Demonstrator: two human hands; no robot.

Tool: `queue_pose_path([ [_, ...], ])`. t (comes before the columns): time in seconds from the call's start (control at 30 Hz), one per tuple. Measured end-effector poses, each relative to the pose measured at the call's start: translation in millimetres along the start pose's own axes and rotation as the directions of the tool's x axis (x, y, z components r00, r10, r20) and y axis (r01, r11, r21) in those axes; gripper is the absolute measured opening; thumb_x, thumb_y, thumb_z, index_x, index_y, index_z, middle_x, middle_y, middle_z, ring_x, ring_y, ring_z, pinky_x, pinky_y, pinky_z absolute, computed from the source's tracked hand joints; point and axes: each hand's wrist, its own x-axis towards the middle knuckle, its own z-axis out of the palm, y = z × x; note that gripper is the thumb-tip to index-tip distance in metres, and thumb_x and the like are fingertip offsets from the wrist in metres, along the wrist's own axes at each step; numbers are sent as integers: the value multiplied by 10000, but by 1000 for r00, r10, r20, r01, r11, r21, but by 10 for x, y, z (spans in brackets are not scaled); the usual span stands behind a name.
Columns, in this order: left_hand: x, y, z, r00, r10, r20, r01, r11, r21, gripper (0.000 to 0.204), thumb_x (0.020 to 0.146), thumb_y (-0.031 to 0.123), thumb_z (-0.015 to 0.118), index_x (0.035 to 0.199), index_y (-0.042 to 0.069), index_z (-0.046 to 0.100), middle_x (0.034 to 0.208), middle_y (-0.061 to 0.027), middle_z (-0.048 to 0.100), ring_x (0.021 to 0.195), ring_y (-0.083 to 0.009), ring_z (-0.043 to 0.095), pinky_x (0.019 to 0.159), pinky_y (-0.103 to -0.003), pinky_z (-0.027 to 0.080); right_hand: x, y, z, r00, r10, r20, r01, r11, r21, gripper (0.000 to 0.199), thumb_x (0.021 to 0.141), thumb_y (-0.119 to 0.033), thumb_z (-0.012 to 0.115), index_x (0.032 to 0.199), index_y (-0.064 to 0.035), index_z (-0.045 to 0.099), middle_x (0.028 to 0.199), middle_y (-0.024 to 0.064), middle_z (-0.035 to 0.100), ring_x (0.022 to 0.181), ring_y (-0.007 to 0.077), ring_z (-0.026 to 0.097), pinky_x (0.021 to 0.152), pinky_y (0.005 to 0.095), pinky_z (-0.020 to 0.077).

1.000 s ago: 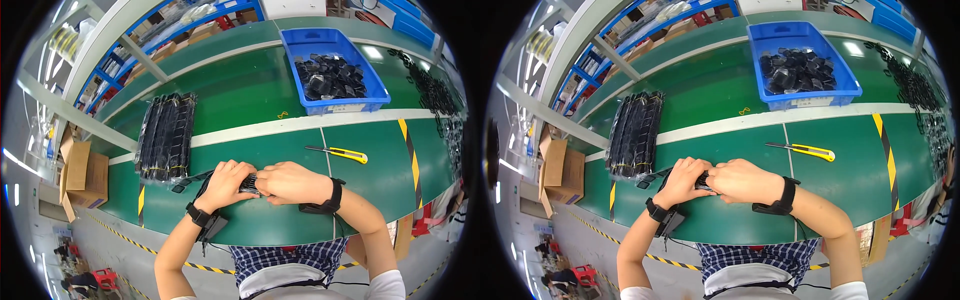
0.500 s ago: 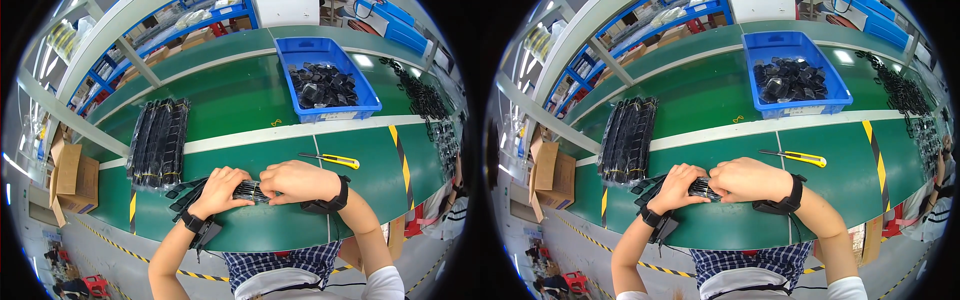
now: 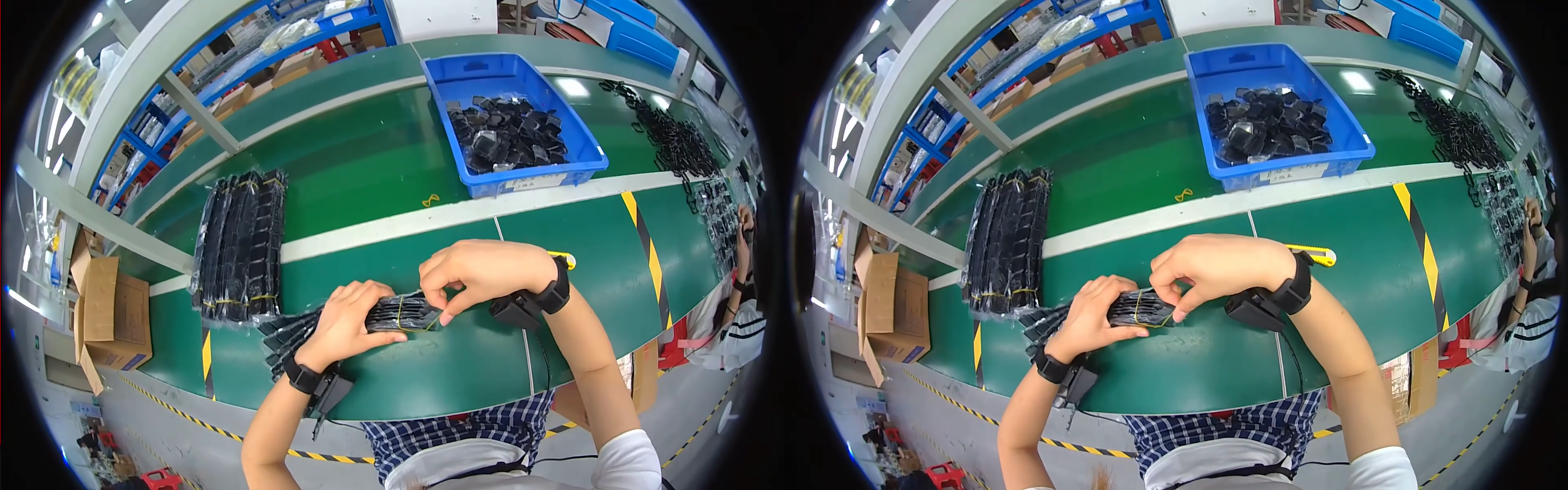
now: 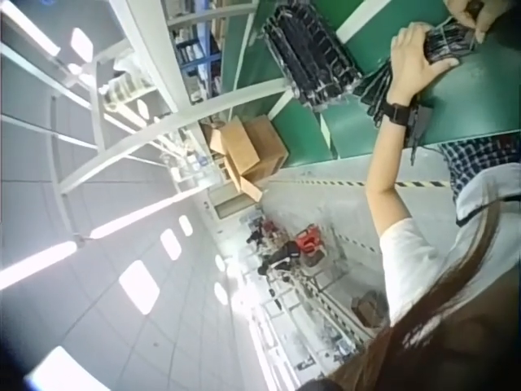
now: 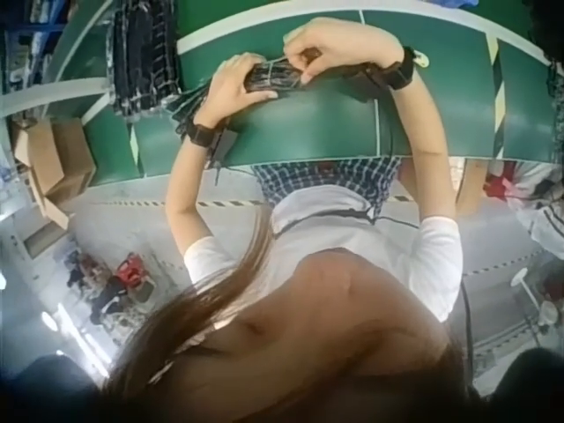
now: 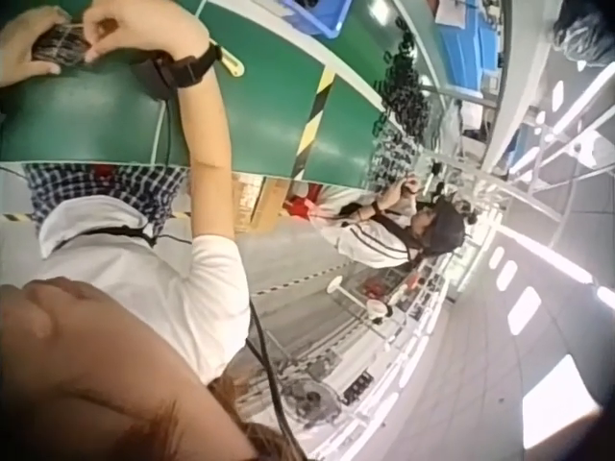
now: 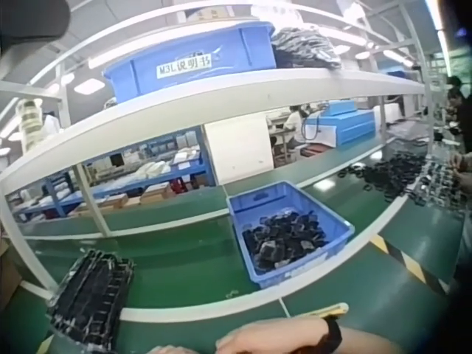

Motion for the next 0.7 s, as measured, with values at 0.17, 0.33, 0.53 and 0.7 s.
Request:
queue_pose_path([
  [0.17,5,-12,-2,999,-53,-6,53,998,-21,695,687,494,903,1168,76,625,1101,-87,679,992,-314,638,889,-408,480,0,105,-12,999,21,-24,-19,996,85,266,801,-167,838,826,-53,599,856,27,597,804,205,591,693,334,477],
  [0.33,12,-73,3,993,-120,-1,118,974,-191,657,730,422,906,1182,47,612,1077,-108,676,993,-290,658,893,-398,507,44,164,54,985,-76,-158,84,996,43,328,781,-171,844,814,-44,543,851,61,566,772,269,586,706,373,462],
  [0.53,50,-127,-30,970,-239,43,238,899,-368,587,791,350,883,1196,35,597,1040,-96,665,964,-200,649,869,-349,515,124,246,86,933,-166,-318,162,986,-39,338,806,-187,830,813,-53,519,868,79,558,807,278,594,728,386,469],
  [0.7,117,-216,-123,948,-300,106,314,826,-469,586,807,343,868,1214,29,585,1046,-89,660,976,-179,626,888,-342,507,238,304,79,884,-205,-420,193,979,-73,334,834,-200,809,807,-54,511,873,91,560,826,295,604,729,400,474],
])
